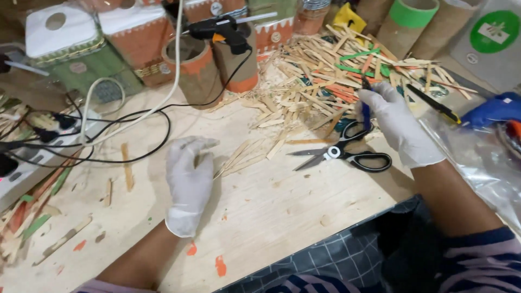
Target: Trimming and shaping thin wooden sticks using a small hand cutter as part of a craft project.
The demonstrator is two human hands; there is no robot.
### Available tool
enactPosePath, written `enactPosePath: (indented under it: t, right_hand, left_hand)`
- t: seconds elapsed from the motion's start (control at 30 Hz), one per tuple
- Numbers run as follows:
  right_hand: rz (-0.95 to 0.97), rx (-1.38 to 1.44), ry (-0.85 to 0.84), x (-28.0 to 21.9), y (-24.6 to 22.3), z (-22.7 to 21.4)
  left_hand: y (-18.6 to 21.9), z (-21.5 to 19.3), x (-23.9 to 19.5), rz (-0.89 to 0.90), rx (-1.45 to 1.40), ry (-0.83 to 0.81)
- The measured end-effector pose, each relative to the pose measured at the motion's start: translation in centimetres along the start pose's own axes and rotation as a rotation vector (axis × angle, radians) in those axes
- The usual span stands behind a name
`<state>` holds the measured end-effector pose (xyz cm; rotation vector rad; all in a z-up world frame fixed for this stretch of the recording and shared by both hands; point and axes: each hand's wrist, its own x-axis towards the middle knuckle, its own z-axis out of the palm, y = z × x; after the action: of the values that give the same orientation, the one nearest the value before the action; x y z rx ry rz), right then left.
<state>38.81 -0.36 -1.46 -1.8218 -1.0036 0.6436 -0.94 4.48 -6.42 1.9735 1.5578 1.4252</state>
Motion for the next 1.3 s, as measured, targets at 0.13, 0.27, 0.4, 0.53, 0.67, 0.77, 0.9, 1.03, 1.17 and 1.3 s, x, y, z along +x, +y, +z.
enactPosePath:
  t: [0.13,0.27,0.4,0.53,0.67,0.77,0.9,1.03,1.17,1.3]
  right_hand:
    - [-0.054,0.315,-0.147,-3.1,-5.3,4.1]
    - [-0.232,0.270,-0.205,-3.6,-6.6,9.1]
    - [-0.578,0.022,-0.187,-2.2,-4.3,12.2]
    - [-0.936,-0.344,-0.151,-2.6,-3.0,12.6]
    - [-1.016,-0.340,-0.114,-2.6,-2.4,12.2]
    - [-1.012,-0.253,-0.107,-2.7,-2.5,12.1]
    - [-0.957,-0.130,-0.109,-3.6,-2.9,11.7]
    - [-0.953,-0.086,-0.143,-3.4,-2.6,11.8]
    - [-0.953,-0.083,-0.169,-3.2,-2.2,12.0]
    - [-0.637,0.254,-0.344,-4.6,-2.7,12.2]
  left_hand:
    - [1.8,-2.4,1.2,0.101,0.265,-0.116]
    - [1.8,-3.3,1.2,0.023,0.448,-0.426]
    - [1.3,-2.9,0.8,0.011,0.551,-0.683]
    - [0.8,-3.0,1.2,-0.031,0.584,-0.761]
    - [0.1,-2.9,1.6,-0.097,0.534,-0.743]
    - [1.4,-3.6,2.2,-0.161,0.502,-0.729]
    - [2.3,-4.0,2.8,-0.309,0.338,-0.683]
    - [2.6,-2.6,1.6,-0.347,0.253,-0.668]
    - [1.9,-1.2,0.8,-0.385,0.108,-0.566]
    - [1.4,0.6,-0.5,-0.451,-0.314,-0.412]
